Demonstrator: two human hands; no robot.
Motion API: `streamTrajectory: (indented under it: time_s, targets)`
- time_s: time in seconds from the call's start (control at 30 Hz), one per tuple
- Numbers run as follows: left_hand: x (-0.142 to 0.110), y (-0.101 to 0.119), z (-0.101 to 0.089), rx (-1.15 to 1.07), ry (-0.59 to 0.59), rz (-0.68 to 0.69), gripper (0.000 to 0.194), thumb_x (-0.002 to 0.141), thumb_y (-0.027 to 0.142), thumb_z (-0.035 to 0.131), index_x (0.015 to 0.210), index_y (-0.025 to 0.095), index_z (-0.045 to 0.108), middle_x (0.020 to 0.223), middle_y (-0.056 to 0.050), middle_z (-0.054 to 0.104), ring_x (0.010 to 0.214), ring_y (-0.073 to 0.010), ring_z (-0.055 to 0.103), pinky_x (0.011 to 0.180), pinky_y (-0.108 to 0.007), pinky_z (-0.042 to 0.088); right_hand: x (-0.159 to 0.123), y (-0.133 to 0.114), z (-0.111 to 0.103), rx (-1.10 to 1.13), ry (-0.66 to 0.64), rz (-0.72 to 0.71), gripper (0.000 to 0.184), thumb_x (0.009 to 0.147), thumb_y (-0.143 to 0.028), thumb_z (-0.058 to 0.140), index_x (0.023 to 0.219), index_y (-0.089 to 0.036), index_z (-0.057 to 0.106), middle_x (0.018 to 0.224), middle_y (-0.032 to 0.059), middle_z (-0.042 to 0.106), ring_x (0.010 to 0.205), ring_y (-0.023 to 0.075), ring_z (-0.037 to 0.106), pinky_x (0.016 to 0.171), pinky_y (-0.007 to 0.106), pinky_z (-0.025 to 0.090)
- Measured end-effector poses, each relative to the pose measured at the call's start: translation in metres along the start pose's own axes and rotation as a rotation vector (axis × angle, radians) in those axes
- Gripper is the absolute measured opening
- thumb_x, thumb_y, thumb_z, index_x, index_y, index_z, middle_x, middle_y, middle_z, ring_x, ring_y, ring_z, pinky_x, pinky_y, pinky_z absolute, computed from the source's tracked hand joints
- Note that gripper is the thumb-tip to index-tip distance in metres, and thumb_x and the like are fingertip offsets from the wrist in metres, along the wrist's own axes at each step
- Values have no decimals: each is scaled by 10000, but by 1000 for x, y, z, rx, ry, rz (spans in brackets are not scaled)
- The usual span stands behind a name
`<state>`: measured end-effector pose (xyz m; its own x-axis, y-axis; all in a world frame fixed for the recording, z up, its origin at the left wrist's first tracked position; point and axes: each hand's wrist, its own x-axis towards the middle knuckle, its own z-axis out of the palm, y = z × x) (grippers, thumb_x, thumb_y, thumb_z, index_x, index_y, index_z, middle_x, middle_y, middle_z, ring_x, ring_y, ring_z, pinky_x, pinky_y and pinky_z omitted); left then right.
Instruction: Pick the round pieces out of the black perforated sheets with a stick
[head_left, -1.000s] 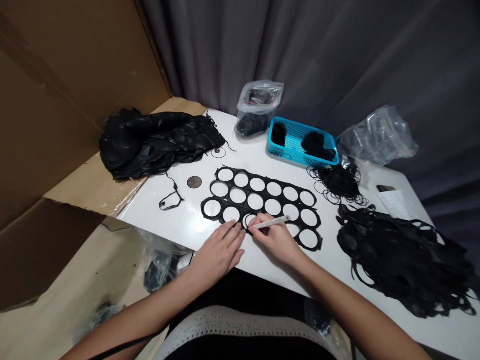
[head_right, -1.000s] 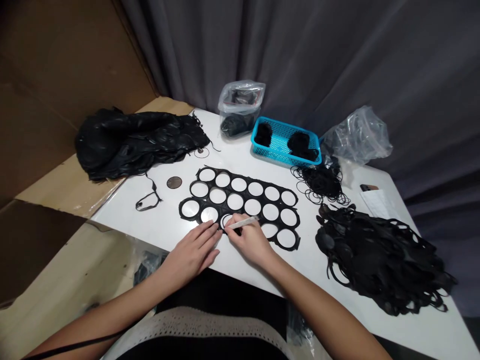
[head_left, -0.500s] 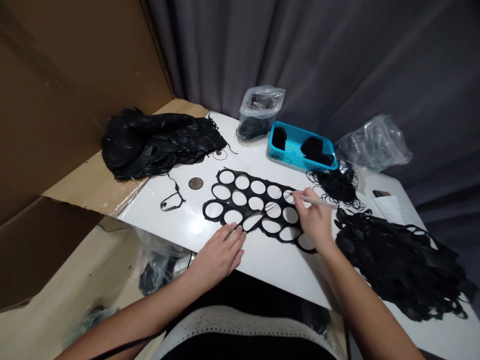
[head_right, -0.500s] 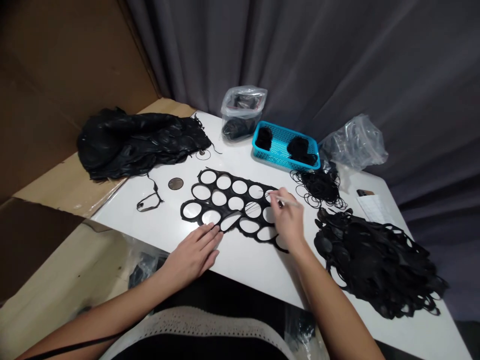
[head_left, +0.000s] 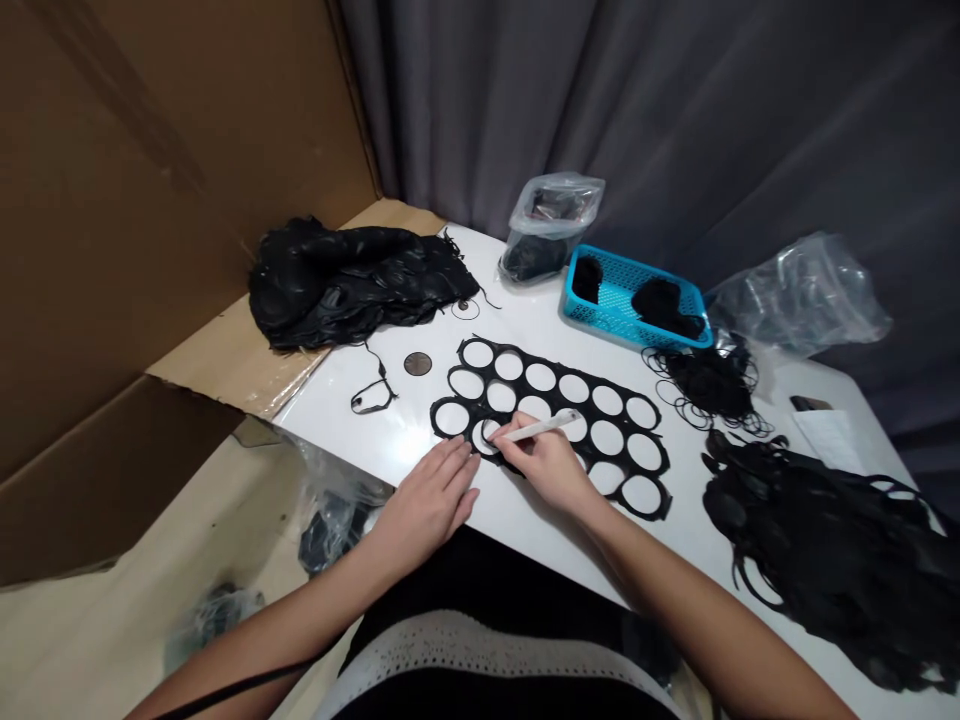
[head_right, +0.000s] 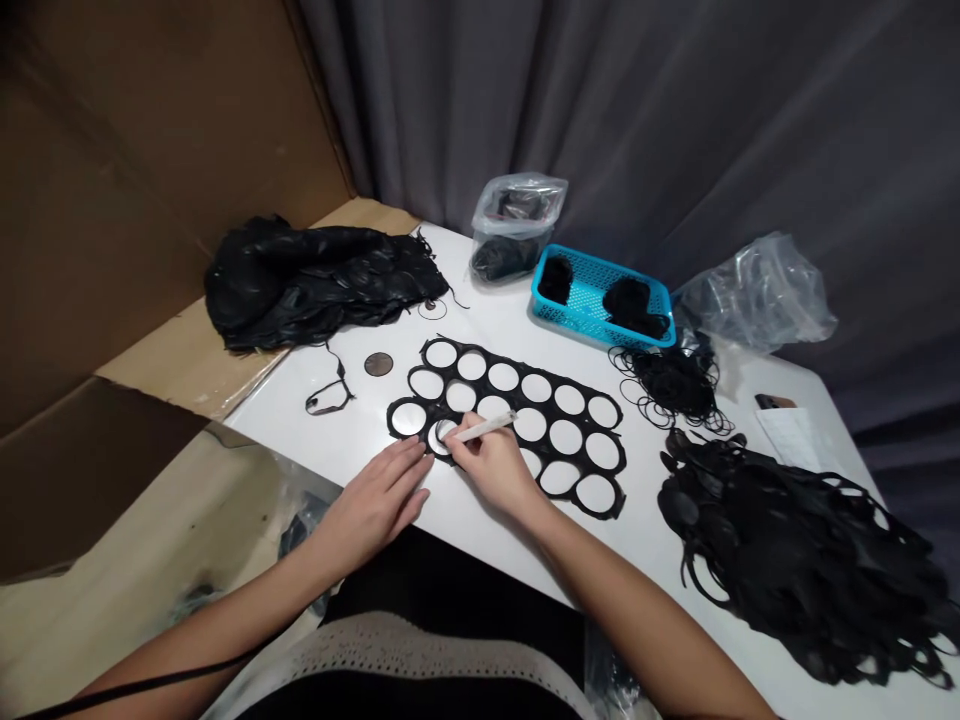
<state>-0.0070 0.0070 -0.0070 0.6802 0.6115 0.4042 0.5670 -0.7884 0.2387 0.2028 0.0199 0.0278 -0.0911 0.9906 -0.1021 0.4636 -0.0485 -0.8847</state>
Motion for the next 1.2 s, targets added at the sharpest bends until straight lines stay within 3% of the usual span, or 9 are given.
streamTrajectory:
  time_s: [0.5,0.7,0.87,1.0,1.1,1.2]
  targets:
    - [1,-1,0,28,-55,20,367,992,240,499,1297,49,571,1285,-185,630,1282,-315,539,1088,-464,465,-5,2,13,-15,2,-27,133,918,-307,558,824,-229,612,912,28,711,894,208,641,846,344,481]
    - [0,-2,1,0,-47,9,363,993,242,492,1312,85,565,1290,-170,630,1298,-299,528,1101,-461,453,-4,1,14,-40,6,-57,125,930,-292,547,830,-238,597,890,26,701,905,217,641,864,363,489]
    - [3,-6,1,-11,-60,36,340,987,244,491,1277,95,587,1276,-165,634,1297,-306,524,1123,-498,424,-12,4,19,-211,53,-277,150,952,-217,515,808,-238,552,972,64,693,961,235,620,864,391,488]
    - [4,-9,1,11,-50,71,314,980,227,489,1229,78,608,1241,-168,646,1245,-309,557,1097,-495,449,-22,9,27,-469,26,-486,152,961,-131,464,959,-217,589,1155,111,687,1047,267,598,882,430,458]
    - [5,-9,1,16,-41,76,310,976,220,487,1218,72,610,1219,-167,651,1222,-312,565,1087,-499,454,-16,12,16,-558,0,-533,205,962,-115,426,1001,-213,603,1145,112,694,1050,272,605,882,431,444]
    - [5,-9,1,5,-51,71,314,975,220,485,1224,71,605,1222,-162,647,1222,-316,558,1085,-501,454,7,17,-21,-529,241,-423,202,973,-183,415,921,-223,607,1005,103,707,973,264,625,868,415,447]
